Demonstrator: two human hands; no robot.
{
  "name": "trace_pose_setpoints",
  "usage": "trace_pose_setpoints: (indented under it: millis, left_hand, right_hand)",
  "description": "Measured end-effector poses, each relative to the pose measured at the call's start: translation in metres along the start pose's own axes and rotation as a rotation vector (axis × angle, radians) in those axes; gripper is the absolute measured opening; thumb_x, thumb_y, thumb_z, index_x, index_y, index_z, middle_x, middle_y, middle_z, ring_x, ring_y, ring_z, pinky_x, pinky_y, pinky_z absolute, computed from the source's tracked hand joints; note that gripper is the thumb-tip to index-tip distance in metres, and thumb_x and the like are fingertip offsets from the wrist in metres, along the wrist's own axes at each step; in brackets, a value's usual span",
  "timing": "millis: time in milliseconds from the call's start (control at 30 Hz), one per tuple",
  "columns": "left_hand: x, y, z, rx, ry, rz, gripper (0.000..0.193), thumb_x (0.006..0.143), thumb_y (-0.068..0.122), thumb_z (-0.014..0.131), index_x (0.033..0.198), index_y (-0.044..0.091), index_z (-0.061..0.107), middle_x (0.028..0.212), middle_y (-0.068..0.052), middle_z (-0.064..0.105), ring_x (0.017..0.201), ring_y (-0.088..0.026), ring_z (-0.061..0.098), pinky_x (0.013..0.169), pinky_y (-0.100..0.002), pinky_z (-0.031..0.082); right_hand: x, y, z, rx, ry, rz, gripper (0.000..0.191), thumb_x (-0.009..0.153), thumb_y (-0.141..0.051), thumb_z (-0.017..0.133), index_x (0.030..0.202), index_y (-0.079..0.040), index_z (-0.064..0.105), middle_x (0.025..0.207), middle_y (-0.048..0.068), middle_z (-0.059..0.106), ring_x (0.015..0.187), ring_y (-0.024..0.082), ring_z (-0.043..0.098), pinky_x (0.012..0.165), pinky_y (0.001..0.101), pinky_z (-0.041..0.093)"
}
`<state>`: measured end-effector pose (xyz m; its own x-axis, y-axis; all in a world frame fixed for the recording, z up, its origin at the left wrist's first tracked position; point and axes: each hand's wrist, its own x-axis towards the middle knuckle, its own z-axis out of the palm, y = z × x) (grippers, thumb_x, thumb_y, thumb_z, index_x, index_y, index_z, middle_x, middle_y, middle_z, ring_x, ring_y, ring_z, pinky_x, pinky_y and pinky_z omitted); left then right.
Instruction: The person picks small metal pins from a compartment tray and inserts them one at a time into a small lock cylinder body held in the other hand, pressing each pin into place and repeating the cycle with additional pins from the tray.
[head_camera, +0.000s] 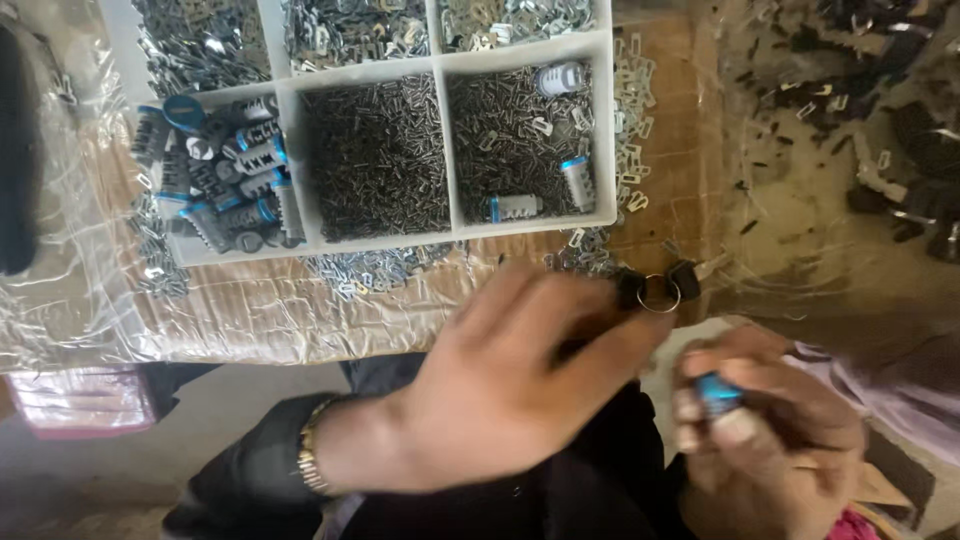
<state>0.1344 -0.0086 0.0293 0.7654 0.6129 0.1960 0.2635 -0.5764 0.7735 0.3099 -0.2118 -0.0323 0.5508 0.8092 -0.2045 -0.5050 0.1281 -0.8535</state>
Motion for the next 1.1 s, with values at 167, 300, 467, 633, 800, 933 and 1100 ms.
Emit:
trace_pose_setpoints:
  millis: [167, 300, 467, 633, 800, 933, 1100]
  left_hand:
    - [0.028, 0.0, -0.012, 0.148, 0.092, 0.163, 0.029, 0.081, 0.01, 0.083, 0.105, 0.002, 0.068, 0.112, -0.012, 0.065, 0.093, -0.027, 0.069, 0.078, -0.037, 0.06]
    - [-0.025, -0.014, -0.032, -0.918, 0.379, -0.209, 0.023, 0.088, 0.015, 0.082, 0.104, 0.008, 0.068, 0.099, -0.008, 0.064, 0.081, -0.021, 0.073, 0.07, -0.035, 0.064]
    - [-0.106, -0.036, -0.029, -0.511, 0.237, -0.157, 0.015, 0.096, 0.009, 0.08, 0.107, 0.003, 0.07, 0.1, -0.008, 0.06, 0.086, -0.017, 0.065, 0.068, -0.029, 0.054]
    - [-0.115, -0.041, -0.04, -0.689, 0.377, -0.121, 0.017, 0.089, 0.015, 0.076, 0.099, 0.004, 0.069, 0.089, -0.003, 0.066, 0.067, -0.014, 0.058, 0.054, -0.029, 0.044]
    - [-0.086, -0.039, -0.08, -0.779, -0.17, -0.146, 0.012, 0.107, 0.02, 0.067, 0.106, 0.009, 0.071, 0.095, -0.005, 0.065, 0.074, -0.011, 0.063, 0.062, -0.028, 0.05]
    - [-0.078, -0.044, -0.114, -0.901, -0.458, -0.1, 0.018, 0.111, 0.022, 0.061, 0.114, 0.004, 0.062, 0.091, -0.006, 0.066, 0.077, -0.014, 0.068, 0.067, -0.03, 0.058]
    - [-0.039, -0.037, -0.122, -0.059, 0.202, 0.13, 0.014, 0.106, 0.012, 0.068, 0.111, -0.001, 0.07, 0.102, -0.011, 0.073, 0.081, -0.019, 0.067, 0.068, -0.033, 0.054]
  right_hand:
    - [0.028, -0.009, 0.012, -0.11, -0.044, -0.107, 0.016, 0.106, 0.004, 0.071, 0.121, 0.005, 0.072, 0.112, 0.03, 0.07, 0.08, 0.022, 0.062, 0.07, 0.0272, 0.058]
    - [0.071, -0.014, 0.065, 0.196, -0.509, 0.368, 0.035, 0.096, -0.001, 0.07, 0.13, 0.002, 0.061, 0.125, 0.03, 0.062, 0.1, 0.037, 0.069, 0.083, 0.0464, 0.065]
    - [0.029, 0.028, 0.107, -0.088, -0.251, 0.327, 0.022, 0.095, 0.006, 0.073, 0.115, 0.012, 0.065, 0.111, 0.031, 0.073, 0.084, 0.022, 0.071, 0.066, 0.0324, 0.062]
    - [0.013, 0.042, 0.087, -0.114, -0.318, 0.431, 0.014, 0.09, 0.005, 0.073, 0.1, 0.008, 0.063, 0.099, 0.029, 0.075, 0.08, 0.022, 0.074, 0.059, 0.0306, 0.062]
    - [0.031, 0.033, 0.108, -0.2, -0.628, 0.246, 0.008, 0.093, 0.001, 0.076, 0.093, 0.003, 0.068, 0.093, 0.024, 0.079, 0.078, 0.024, 0.076, 0.061, 0.0352, 0.064]
    - [0.051, 0.012, 0.14, -0.486, -0.93, 0.088, 0.009, 0.097, -0.01, 0.066, 0.097, -0.003, 0.072, 0.092, 0.015, 0.08, 0.079, 0.027, 0.082, 0.067, 0.0402, 0.067]
    - [0.104, -0.026, 0.16, -0.934, -0.324, -0.438, 0.035, 0.1, -0.019, 0.085, 0.129, -0.017, 0.066, 0.117, 0.003, 0.068, 0.102, 0.012, 0.068, 0.08, 0.0238, 0.061]
